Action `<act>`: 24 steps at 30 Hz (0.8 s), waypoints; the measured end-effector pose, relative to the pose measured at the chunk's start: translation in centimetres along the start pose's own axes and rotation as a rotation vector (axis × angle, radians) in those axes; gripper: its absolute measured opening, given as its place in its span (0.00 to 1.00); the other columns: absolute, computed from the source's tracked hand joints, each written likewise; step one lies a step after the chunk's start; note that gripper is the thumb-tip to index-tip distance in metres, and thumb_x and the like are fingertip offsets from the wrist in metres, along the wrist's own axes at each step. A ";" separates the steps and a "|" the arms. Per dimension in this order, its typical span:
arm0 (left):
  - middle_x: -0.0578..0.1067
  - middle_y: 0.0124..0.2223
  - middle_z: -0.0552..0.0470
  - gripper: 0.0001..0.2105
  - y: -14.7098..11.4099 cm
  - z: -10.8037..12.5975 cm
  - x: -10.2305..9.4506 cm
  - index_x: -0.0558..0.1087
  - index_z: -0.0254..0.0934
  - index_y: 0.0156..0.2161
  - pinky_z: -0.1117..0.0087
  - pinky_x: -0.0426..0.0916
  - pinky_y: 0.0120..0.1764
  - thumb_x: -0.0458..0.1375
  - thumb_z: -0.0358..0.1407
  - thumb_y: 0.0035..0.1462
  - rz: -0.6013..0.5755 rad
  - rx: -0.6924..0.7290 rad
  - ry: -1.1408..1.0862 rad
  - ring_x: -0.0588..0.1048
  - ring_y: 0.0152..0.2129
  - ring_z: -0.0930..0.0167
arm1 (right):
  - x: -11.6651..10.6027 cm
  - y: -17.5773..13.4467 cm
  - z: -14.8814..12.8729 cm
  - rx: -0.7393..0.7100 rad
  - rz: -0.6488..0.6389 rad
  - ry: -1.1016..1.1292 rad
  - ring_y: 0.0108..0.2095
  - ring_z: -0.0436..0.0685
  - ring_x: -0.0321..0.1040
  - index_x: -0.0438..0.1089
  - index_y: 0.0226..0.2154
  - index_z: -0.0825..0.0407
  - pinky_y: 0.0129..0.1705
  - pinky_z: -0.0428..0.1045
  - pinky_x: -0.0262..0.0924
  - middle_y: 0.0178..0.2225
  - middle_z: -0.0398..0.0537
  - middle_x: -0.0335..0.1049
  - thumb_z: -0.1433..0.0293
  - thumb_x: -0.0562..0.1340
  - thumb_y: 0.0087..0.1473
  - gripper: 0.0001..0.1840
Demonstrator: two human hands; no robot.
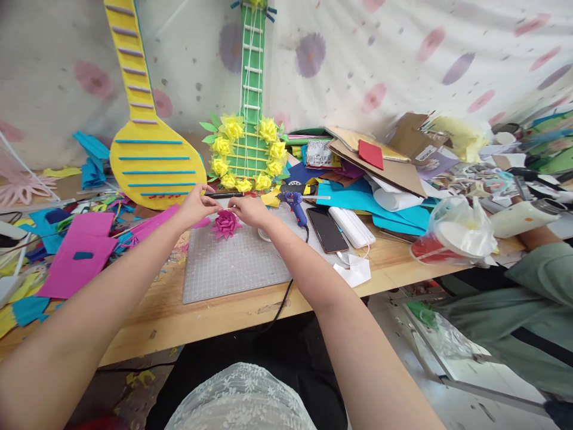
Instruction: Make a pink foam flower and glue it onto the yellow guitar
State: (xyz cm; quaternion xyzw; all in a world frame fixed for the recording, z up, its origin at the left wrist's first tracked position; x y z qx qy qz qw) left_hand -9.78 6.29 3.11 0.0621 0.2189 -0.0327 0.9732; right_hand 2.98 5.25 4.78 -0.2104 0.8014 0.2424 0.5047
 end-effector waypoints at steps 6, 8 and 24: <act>0.76 0.29 0.54 0.21 -0.4 2.0 0.4 0.61 0.39 0.45 0.68 0.68 0.35 0.60 0.28 0.44 -0.094 0.058 0.163 0.77 0.29 0.69 | -0.1 -0.1 -0.2 -0.025 0.024 0.003 0.37 0.53 0.67 0.71 0.38 0.50 0.35 0.45 0.51 0.38 0.45 0.74 0.68 0.53 0.58 0.12; 0.78 0.34 0.52 0.19 -0.6 3.0 0.7 0.63 0.39 0.46 0.68 0.68 0.36 0.57 0.27 0.47 -0.127 0.103 0.285 0.77 0.32 0.69 | 0.0 -0.1 -0.2 -0.025 0.024 0.002 0.37 0.53 0.67 0.71 0.38 0.50 0.35 0.45 0.51 0.38 0.45 0.74 0.68 0.53 0.58 0.12; 0.78 0.38 0.46 0.15 -2.0 5.2 1.8 0.63 0.37 0.51 0.66 0.64 0.35 0.49 0.36 0.59 -0.091 0.200 1.069 0.76 0.35 0.62 | -0.1 0.1 -0.4 0.015 0.001 0.004 0.32 0.52 0.65 0.70 0.40 0.51 0.32 0.45 0.49 0.34 0.46 0.73 0.66 0.54 0.58 0.12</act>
Point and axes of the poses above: each hand's wrist, its own y-axis towards the middle knuckle, its own x-axis out of the palm, z = x × y, the point moved 9 cm from there along y, towards the middle knuckle
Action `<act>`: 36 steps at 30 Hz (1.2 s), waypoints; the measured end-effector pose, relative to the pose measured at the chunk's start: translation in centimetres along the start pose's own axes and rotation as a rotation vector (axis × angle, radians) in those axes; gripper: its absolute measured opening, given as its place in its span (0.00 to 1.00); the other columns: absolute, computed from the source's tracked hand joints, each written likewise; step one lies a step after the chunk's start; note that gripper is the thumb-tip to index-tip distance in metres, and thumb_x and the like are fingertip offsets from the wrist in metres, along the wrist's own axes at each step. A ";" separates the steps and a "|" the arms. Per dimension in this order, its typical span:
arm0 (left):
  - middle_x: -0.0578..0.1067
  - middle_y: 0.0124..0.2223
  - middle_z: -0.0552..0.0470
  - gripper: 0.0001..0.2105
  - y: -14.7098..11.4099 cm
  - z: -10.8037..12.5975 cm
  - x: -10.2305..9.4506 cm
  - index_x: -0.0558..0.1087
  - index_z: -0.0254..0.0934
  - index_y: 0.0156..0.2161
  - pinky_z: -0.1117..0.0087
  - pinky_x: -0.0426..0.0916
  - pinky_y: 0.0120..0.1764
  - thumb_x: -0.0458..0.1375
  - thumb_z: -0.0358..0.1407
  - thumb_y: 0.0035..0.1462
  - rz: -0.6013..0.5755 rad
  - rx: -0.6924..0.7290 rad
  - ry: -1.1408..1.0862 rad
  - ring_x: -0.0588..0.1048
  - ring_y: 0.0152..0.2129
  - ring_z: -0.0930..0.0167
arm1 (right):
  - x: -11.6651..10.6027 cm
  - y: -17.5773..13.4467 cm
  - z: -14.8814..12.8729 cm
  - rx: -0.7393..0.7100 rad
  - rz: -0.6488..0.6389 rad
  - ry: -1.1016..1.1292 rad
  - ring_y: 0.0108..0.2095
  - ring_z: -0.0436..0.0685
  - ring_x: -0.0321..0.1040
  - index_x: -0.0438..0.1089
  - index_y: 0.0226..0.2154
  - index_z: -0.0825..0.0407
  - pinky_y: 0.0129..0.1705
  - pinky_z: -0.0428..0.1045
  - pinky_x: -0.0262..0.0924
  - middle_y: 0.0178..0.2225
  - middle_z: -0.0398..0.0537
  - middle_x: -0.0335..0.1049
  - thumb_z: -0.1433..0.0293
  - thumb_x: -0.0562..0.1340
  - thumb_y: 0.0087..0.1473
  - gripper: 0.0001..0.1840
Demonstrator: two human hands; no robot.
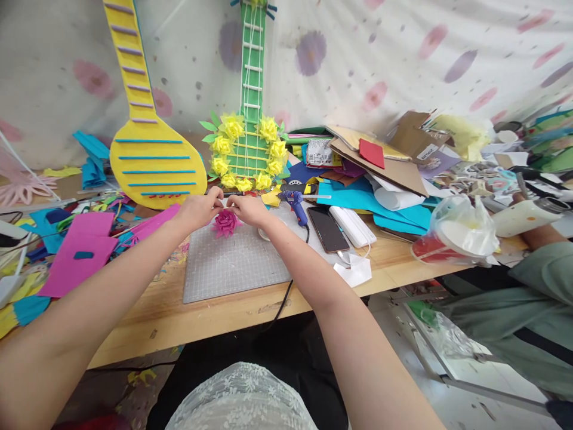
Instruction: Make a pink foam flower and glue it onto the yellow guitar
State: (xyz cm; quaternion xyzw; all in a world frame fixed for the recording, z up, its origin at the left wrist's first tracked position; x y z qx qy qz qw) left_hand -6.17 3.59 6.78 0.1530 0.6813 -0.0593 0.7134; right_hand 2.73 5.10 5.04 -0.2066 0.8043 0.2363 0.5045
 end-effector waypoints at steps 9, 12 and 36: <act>0.77 0.37 0.48 0.14 0.3 -0.2 0.2 0.60 0.37 0.46 0.67 0.64 0.36 0.54 0.32 0.54 -0.008 -0.026 -0.105 0.75 0.37 0.64 | -0.3 0.0 0.1 -0.021 0.004 0.083 0.30 0.50 0.63 0.70 0.38 0.52 0.31 0.44 0.48 0.32 0.44 0.72 0.65 0.54 0.57 0.12; 0.77 0.36 0.49 0.14 0.4 -0.2 0.2 0.59 0.37 0.46 0.67 0.64 0.37 0.54 0.31 0.53 -0.011 -0.025 -0.146 0.75 0.37 0.64 | -0.2 0.0 0.2 -0.017 0.000 0.078 0.31 0.50 0.64 0.70 0.39 0.52 0.31 0.45 0.49 0.33 0.45 0.72 0.65 0.53 0.58 0.13; 0.77 0.43 0.48 0.13 0.8 -2.3 -1.1 0.63 0.38 0.46 0.69 0.67 0.42 0.53 0.32 0.54 0.053 0.002 -0.630 0.75 0.41 0.70 | -0.7 0.8 0.0 -0.051 0.083 0.147 0.32 0.49 0.64 0.73 0.34 0.52 0.33 0.44 0.50 0.33 0.45 0.73 0.67 0.56 0.55 0.11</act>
Point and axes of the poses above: each hand's wrist, its own y-axis towards the middle knuckle, its own x-axis out of the palm, z = x × y, the point moved 9 cm from there along y, towards the middle knuckle
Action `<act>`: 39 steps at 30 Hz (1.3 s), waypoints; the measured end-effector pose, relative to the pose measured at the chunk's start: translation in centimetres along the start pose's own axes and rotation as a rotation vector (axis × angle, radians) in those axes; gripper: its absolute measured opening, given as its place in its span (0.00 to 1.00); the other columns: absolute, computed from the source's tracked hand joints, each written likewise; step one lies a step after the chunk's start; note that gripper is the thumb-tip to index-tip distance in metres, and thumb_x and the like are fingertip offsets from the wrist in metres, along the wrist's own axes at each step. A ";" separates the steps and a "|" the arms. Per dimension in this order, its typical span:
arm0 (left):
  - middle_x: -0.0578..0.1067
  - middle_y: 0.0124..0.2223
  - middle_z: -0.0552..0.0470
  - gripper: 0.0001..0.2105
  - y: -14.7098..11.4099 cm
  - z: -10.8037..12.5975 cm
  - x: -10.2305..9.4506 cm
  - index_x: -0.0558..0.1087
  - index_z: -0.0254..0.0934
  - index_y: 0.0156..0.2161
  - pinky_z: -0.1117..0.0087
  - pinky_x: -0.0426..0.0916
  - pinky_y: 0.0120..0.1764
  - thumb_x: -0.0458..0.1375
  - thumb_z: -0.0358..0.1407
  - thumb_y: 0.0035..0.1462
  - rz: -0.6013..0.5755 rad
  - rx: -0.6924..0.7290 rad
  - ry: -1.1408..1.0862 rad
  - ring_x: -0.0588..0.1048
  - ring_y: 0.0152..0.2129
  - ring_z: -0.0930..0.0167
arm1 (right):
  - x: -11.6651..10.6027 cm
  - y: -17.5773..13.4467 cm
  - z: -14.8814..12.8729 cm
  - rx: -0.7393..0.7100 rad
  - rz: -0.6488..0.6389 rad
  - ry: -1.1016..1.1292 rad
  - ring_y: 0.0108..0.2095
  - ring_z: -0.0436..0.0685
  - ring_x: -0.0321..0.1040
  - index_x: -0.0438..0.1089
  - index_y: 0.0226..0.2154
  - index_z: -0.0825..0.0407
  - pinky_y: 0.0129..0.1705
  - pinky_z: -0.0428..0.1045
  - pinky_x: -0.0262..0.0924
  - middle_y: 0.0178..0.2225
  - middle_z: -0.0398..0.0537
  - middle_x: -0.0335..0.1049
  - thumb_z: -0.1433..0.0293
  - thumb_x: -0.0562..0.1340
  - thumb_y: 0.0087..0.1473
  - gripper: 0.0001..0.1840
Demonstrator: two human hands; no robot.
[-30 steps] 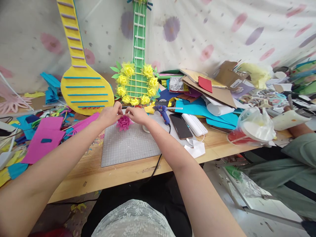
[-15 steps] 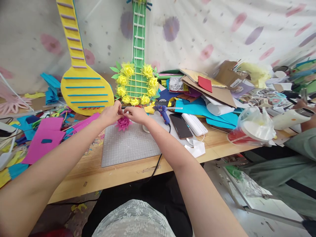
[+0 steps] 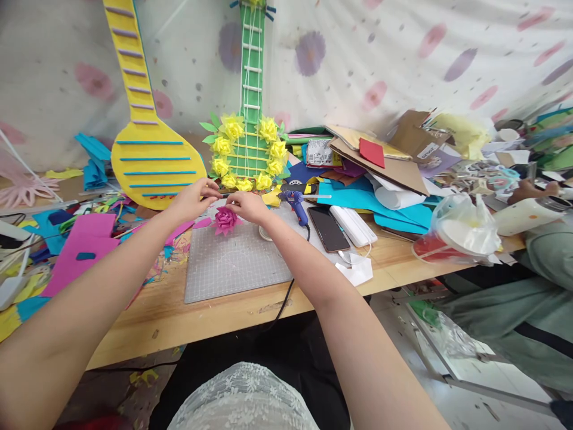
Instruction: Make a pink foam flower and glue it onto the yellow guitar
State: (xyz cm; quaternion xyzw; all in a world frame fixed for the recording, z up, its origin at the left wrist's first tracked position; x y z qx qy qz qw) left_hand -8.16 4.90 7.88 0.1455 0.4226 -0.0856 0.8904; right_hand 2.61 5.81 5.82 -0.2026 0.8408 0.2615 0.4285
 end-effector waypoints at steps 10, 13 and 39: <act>0.80 0.39 0.50 0.18 -0.1 0.7 1.9 0.67 0.39 0.51 0.67 0.66 0.39 0.54 0.31 0.53 -0.107 0.010 0.262 0.76 0.40 0.65 | 0.6 -0.1 0.3 0.019 -0.041 0.037 0.31 0.50 0.64 0.72 0.35 0.53 0.33 0.44 0.51 0.32 0.45 0.72 0.68 0.56 0.54 0.10; 0.80 0.38 0.50 0.17 -0.1 0.8 2.0 0.67 0.40 0.50 0.66 0.65 0.38 0.54 0.32 0.54 -0.093 0.019 0.371 0.76 0.40 0.63 | 0.9 -0.2 0.4 0.036 -0.053 0.039 0.31 0.49 0.64 0.71 0.33 0.54 0.32 0.44 0.51 0.31 0.44 0.71 0.68 0.56 0.54 0.09; 0.77 0.32 0.52 0.16 0.3 0.3 2.5 0.61 0.39 0.43 0.69 0.62 0.32 0.57 0.31 0.46 -0.134 -0.072 0.387 0.75 0.33 0.65 | 0.3 -0.6 1.1 0.007 -0.051 0.256 0.32 0.50 0.66 0.65 0.32 0.54 0.36 0.46 0.56 0.32 0.45 0.70 0.67 0.56 0.52 0.07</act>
Point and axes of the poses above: each hand's wrist, its own y-axis towards the middle knuckle, its own x-axis out of the palm, z = x × y, the point moved 9 cm from there along y, towards the middle knuckle
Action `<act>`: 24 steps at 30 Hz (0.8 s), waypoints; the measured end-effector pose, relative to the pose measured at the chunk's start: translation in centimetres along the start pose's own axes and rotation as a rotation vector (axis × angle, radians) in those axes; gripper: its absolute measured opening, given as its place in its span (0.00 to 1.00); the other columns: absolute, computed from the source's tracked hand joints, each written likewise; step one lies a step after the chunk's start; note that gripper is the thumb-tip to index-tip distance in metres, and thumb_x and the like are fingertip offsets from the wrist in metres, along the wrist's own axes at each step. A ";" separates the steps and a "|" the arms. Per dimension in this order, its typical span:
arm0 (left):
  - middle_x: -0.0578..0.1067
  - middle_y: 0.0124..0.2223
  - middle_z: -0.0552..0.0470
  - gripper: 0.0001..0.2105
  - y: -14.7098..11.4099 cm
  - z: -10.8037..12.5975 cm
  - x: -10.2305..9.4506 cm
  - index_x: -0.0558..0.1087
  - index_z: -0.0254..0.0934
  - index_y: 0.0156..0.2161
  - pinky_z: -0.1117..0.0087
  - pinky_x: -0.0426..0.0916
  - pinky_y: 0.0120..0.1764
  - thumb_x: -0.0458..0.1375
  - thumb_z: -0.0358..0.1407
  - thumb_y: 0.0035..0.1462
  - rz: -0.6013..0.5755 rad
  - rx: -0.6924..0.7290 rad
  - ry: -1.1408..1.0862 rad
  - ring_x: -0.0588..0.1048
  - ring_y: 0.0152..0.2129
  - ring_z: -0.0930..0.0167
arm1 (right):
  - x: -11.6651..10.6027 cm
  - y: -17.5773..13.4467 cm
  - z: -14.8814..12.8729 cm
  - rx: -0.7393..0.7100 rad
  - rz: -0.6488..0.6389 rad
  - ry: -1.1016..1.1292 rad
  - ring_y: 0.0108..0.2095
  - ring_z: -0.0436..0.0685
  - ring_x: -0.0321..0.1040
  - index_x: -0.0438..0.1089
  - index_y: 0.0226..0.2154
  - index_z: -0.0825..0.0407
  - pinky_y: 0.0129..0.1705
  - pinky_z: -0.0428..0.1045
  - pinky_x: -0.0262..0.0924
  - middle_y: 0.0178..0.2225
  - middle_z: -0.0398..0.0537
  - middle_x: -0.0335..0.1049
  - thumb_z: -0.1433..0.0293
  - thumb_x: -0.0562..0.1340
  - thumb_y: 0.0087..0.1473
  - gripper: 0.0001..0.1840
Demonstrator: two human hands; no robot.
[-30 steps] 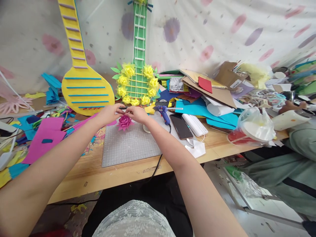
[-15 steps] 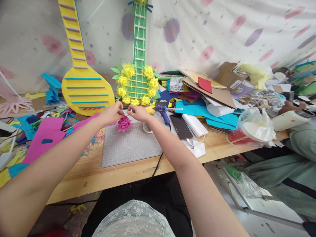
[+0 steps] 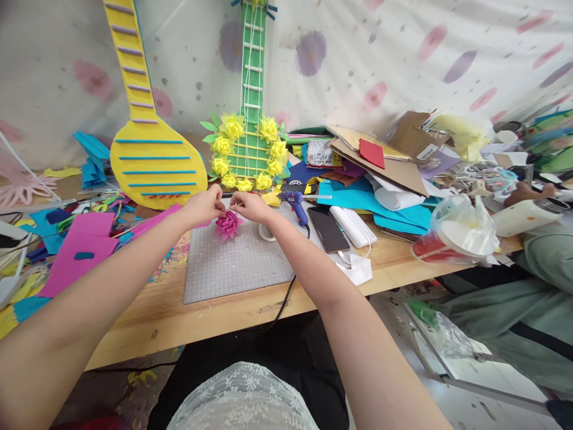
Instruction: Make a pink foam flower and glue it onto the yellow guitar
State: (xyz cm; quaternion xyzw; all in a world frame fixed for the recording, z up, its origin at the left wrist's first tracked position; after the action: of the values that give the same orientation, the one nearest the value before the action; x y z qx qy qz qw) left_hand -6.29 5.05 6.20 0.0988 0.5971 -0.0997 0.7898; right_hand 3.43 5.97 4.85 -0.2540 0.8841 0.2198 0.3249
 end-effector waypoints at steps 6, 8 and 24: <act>0.76 0.32 0.50 0.16 0.2 -0.2 0.2 0.62 0.39 0.40 0.68 0.62 0.31 0.59 0.32 0.45 0.011 -0.033 0.051 0.75 0.34 0.62 | 0.0 -0.3 -0.1 0.014 -0.001 -0.020 0.30 0.49 0.65 0.68 0.30 0.54 0.35 0.45 0.56 0.29 0.45 0.71 0.70 0.57 0.51 0.06; 0.76 0.31 0.49 0.16 0.3 -0.2 0.3 0.62 0.39 0.40 0.68 0.62 0.31 0.60 0.32 0.44 0.007 -0.034 0.039 0.75 0.34 0.61 | 0.0 -0.4 0.0 0.036 -0.003 -0.028 0.29 0.49 0.65 0.68 0.29 0.54 0.34 0.45 0.56 0.28 0.44 0.71 0.70 0.57 0.51 0.06; 0.78 0.32 0.51 0.15 0.2 -0.4 -0.1 0.63 0.38 0.44 0.70 0.63 0.32 0.56 0.32 0.49 -0.009 -0.014 -0.173 0.75 0.31 0.67 | -0.2 -0.5 1.6 0.149 0.044 0.046 0.22 0.45 0.63 0.66 0.29 0.54 0.25 0.42 0.56 0.26 0.42 0.67 0.73 0.56 0.52 0.04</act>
State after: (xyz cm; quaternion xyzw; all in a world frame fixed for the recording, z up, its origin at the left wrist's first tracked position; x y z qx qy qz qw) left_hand -6.61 5.35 6.24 0.0817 0.5278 -0.1074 0.8386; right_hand 4.58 6.56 3.79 -0.2146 0.9106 0.1546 0.3177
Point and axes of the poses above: each hand's wrist, its own y-axis towards the middle knuckle, its own x-axis out of the palm, z = x × y, the point moved 9 cm from there along y, towards the middle knuckle
